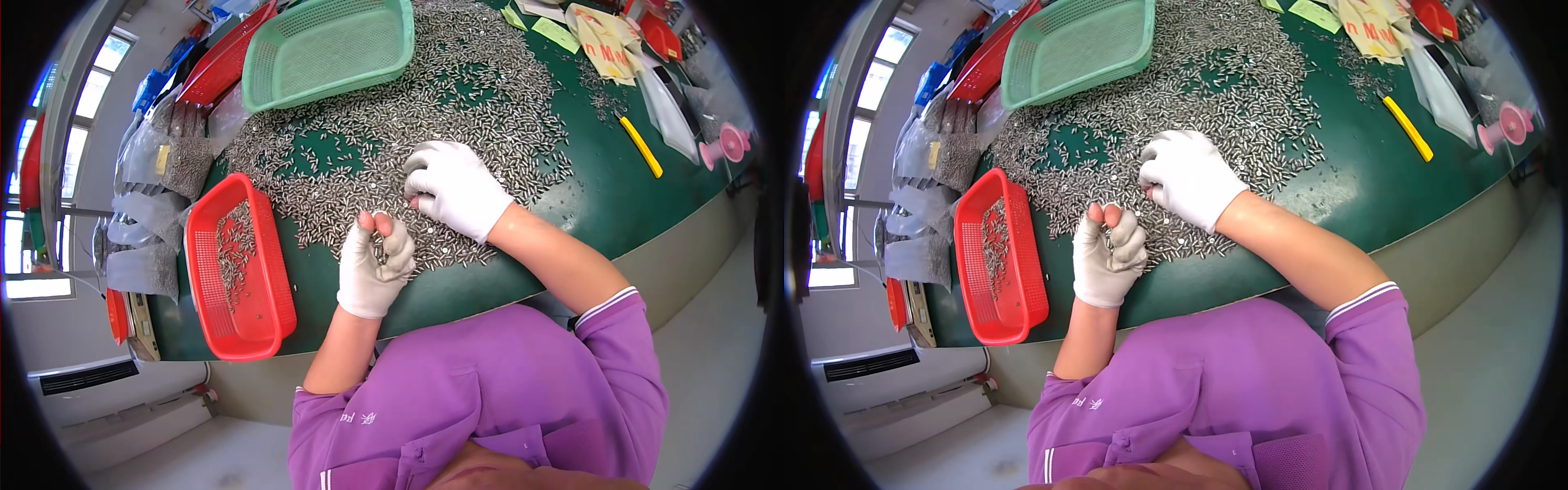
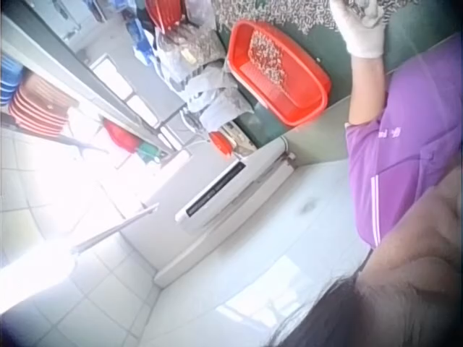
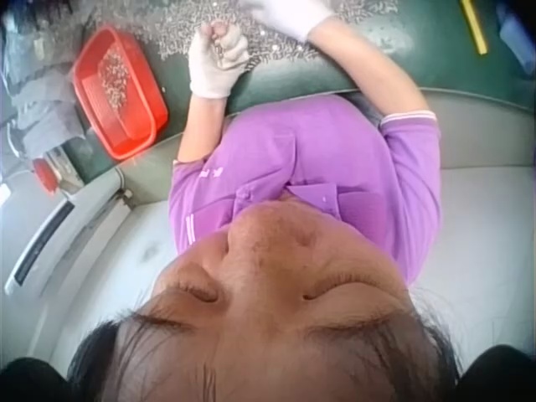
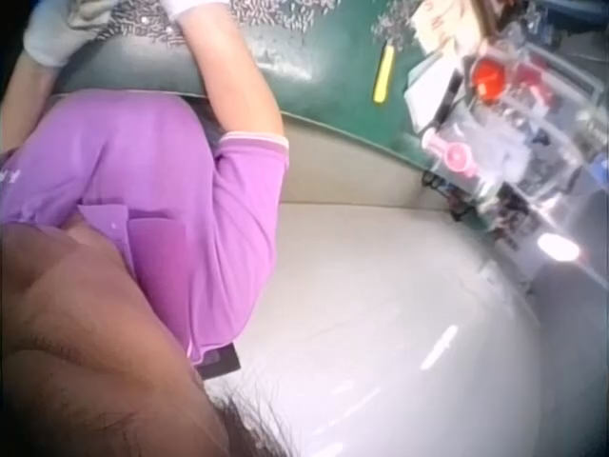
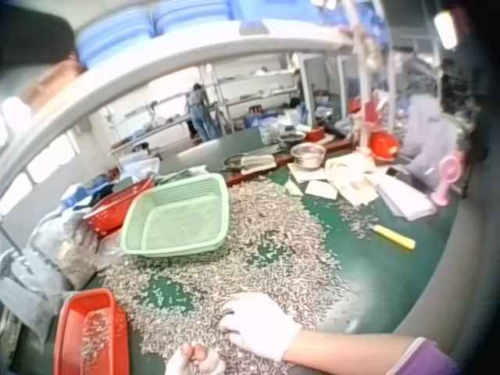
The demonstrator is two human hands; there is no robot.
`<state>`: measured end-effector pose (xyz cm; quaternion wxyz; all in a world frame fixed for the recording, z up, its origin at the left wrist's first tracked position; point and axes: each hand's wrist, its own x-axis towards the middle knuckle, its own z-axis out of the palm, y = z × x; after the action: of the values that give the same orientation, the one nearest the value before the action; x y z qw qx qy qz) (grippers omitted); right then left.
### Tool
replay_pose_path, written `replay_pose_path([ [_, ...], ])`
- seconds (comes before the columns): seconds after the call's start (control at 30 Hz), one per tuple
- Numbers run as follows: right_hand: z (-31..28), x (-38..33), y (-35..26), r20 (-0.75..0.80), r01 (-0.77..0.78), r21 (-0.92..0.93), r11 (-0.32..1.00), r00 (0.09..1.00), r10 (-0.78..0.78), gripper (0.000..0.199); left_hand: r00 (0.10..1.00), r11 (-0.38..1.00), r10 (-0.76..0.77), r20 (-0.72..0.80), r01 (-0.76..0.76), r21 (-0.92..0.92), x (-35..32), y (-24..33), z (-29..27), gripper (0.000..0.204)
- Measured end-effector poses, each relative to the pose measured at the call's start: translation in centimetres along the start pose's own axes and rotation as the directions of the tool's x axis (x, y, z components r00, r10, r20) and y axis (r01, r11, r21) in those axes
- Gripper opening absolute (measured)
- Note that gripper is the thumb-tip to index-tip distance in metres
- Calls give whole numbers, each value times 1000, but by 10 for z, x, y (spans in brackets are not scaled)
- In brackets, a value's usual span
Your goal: Inspecting and sorting small metal components on a workbench.
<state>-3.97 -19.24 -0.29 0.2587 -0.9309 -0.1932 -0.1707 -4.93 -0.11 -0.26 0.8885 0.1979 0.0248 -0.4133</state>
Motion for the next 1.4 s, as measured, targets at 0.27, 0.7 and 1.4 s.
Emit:
replay_pose_path([
  [0.27, -8, 2, -1, -173, 134, 325, 936, 982, -80, 9, 998, 989, -40, -57, 47, 140, -2, 2, -2, 23],
  [0.7, -3, -3, 6, -2, -2, 184, 983, 1000, 2, 26, 983, 914, 53, -179, 25, 406, -6, -4, 8, 20],
  [1.4, -15, 0, -5, -9, 63, 542, 838, 998, -68, 17, 994, 907, 52, -100, -5, 421, -6, -3, 4, 23],
])
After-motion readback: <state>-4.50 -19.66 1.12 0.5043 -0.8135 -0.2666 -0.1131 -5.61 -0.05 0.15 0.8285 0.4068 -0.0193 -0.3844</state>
